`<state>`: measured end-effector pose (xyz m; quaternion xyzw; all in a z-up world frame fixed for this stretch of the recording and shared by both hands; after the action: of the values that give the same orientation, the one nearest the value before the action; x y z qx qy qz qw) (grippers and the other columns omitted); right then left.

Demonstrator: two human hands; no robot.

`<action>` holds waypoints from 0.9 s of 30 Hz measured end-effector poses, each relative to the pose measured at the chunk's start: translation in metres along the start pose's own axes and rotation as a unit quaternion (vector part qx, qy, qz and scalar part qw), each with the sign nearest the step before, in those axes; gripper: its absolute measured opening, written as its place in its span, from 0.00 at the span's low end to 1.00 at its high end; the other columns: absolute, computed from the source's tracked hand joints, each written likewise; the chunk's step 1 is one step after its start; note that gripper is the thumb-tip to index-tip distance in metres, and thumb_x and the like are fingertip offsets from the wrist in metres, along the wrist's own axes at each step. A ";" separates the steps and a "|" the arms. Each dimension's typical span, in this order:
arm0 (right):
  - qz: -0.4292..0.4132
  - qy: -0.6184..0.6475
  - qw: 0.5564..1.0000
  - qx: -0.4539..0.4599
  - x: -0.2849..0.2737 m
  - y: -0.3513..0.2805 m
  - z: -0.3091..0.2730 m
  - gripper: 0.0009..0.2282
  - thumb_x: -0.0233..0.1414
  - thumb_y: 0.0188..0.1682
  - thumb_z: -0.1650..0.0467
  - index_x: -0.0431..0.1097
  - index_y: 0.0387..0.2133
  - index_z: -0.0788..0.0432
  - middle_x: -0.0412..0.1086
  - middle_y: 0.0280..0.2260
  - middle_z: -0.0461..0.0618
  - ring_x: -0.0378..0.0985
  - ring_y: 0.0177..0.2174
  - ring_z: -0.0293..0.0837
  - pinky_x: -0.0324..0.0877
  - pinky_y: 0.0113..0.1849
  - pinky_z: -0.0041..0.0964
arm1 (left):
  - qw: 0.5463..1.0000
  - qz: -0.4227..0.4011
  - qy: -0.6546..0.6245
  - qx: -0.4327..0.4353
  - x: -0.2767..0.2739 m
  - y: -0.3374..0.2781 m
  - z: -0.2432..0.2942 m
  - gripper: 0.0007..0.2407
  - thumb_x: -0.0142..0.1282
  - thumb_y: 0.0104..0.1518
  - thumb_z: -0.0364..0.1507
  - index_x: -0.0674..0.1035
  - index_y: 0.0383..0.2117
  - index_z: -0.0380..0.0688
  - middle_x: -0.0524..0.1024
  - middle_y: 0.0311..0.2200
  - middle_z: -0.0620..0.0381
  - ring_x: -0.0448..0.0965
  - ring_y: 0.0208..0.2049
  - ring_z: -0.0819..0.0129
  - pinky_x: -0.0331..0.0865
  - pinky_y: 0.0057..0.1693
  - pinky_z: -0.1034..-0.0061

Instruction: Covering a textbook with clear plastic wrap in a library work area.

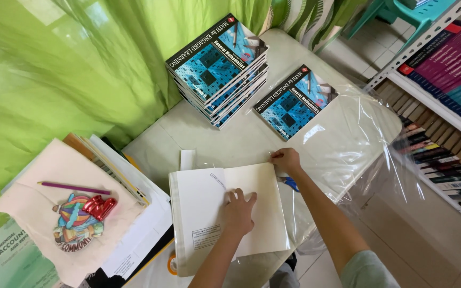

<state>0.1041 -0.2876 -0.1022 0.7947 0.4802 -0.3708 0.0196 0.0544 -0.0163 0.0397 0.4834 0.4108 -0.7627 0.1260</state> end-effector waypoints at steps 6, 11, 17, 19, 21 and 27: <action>-0.007 -0.010 1.000 0.018 -0.008 0.001 -0.019 0.10 0.70 0.31 0.69 0.81 0.24 0.60 0.80 0.27 0.49 0.83 0.28 0.44 0.76 0.36 0.35 | 1.000 -0.005 -0.010 -0.003 0.000 0.000 -0.001 0.38 0.70 0.46 0.31 0.62 0.66 0.62 0.54 0.64 0.36 0.58 0.64 0.35 0.73 0.55 0.60; -0.025 -0.044 0.998 0.044 -0.013 0.005 -0.023 0.11 0.71 0.29 0.67 0.82 0.23 0.59 0.80 0.26 0.48 0.82 0.27 0.43 0.76 0.35 0.35 | 1.000 -0.007 -0.013 -0.001 0.000 0.002 -0.002 0.38 0.70 0.46 0.31 0.61 0.66 0.62 0.54 0.64 0.35 0.58 0.64 0.35 0.74 0.54 0.60; -0.081 -0.066 0.994 -0.011 -0.016 0.014 -0.025 0.11 0.70 0.33 0.67 0.82 0.29 0.57 0.80 0.29 0.49 0.82 0.29 0.41 0.76 0.37 0.33 | 1.000 -0.015 -0.012 -0.003 -0.002 0.003 -0.002 0.38 0.70 0.46 0.32 0.61 0.66 0.62 0.53 0.65 0.36 0.58 0.64 0.36 0.74 0.55 0.59; -0.116 -0.078 0.990 -0.034 -0.016 0.016 -0.023 0.11 0.69 0.35 0.68 0.83 0.31 0.57 0.81 0.30 0.49 0.82 0.30 0.41 0.75 0.38 0.33 | 1.000 -0.023 -0.013 -0.004 0.002 0.003 -0.002 0.39 0.71 0.46 0.32 0.61 0.67 0.62 0.53 0.65 0.35 0.57 0.64 0.35 0.74 0.55 0.59; -0.131 -0.049 0.985 -0.100 -0.018 0.019 -0.025 0.13 0.65 0.34 0.74 0.81 0.36 0.58 0.81 0.31 0.50 0.83 0.31 0.40 0.77 0.37 0.34 | 1.000 0.002 -0.001 0.002 0.005 0.005 -0.003 0.39 0.71 0.45 0.32 0.61 0.66 0.62 0.54 0.64 0.35 0.57 0.64 0.34 0.72 0.56 0.57; -0.133 -0.010 0.990 -0.049 -0.017 0.012 -0.024 0.12 0.65 0.34 0.77 0.80 0.33 0.63 0.81 0.31 0.52 0.83 0.29 0.41 0.78 0.36 0.33 | 0.999 -0.022 -0.024 -0.004 -0.009 -0.002 0.004 0.38 0.70 0.45 0.30 0.62 0.67 0.58 0.54 0.65 0.37 0.57 0.65 0.36 0.71 0.57 0.55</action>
<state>0.1229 -0.2976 -0.0782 0.7178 0.5994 -0.3540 0.0142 0.0553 -0.0205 0.0491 0.4553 0.4213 -0.7749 0.1214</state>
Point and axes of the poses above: each hand's wrist, its own y-axis towards the middle knuckle, its own x-axis out of the palm, z = x × y, the point moved 4 cm from there along y, towards the middle knuckle
